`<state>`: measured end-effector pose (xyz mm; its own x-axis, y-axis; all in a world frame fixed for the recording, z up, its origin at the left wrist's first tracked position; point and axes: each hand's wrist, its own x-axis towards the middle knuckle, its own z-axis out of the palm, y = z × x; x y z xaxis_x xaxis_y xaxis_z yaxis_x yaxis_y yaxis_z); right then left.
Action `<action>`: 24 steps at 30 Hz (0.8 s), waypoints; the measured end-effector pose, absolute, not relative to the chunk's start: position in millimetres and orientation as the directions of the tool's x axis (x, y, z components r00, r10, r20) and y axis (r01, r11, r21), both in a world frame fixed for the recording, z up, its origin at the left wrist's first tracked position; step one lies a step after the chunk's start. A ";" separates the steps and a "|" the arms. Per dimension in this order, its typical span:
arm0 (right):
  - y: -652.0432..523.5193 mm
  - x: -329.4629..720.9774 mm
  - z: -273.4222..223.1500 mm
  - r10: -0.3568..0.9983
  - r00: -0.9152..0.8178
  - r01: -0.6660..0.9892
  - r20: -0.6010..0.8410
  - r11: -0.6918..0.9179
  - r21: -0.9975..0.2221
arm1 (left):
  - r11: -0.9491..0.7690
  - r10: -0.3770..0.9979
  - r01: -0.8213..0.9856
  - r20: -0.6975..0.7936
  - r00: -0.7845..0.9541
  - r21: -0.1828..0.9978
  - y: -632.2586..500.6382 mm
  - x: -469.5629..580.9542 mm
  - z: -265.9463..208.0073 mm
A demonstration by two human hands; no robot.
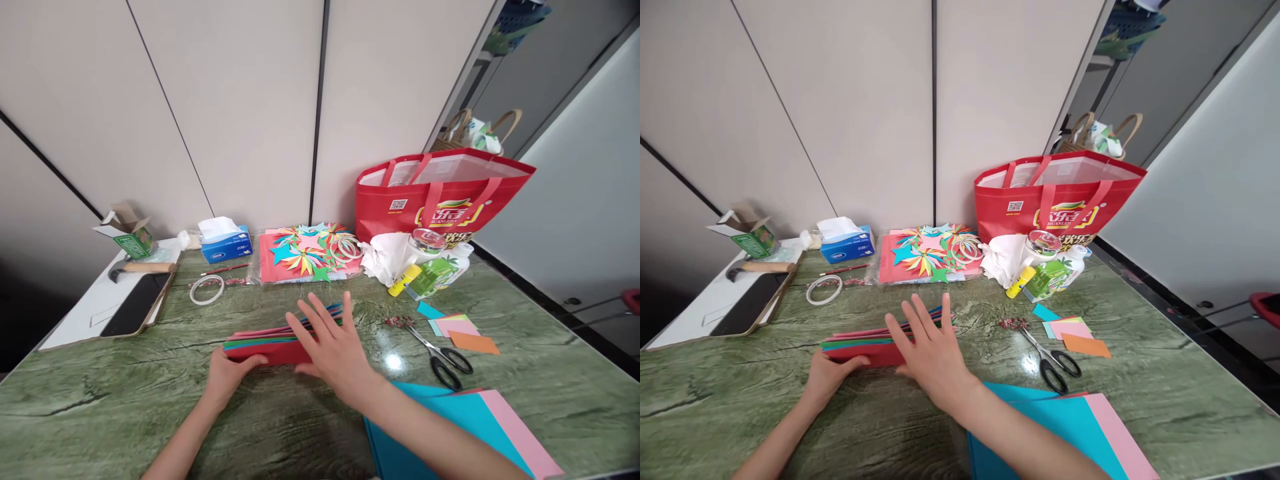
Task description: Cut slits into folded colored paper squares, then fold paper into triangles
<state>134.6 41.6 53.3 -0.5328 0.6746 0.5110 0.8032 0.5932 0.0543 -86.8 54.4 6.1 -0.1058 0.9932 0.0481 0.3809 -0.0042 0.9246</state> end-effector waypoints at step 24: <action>74.8 154.9 63.9 0.868 -0.494 0.869 0.052 0.492 0.046 | -0.591 0.709 0.696 0.674 0.207 0.408 50.7 -96.9 9.3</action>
<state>154.9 74.8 63.9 -0.4944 0.8676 0.0525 0.8691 0.4925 0.0461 -96.9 50.7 9.3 0.2068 0.7091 0.6741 0.6959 -0.5909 0.4081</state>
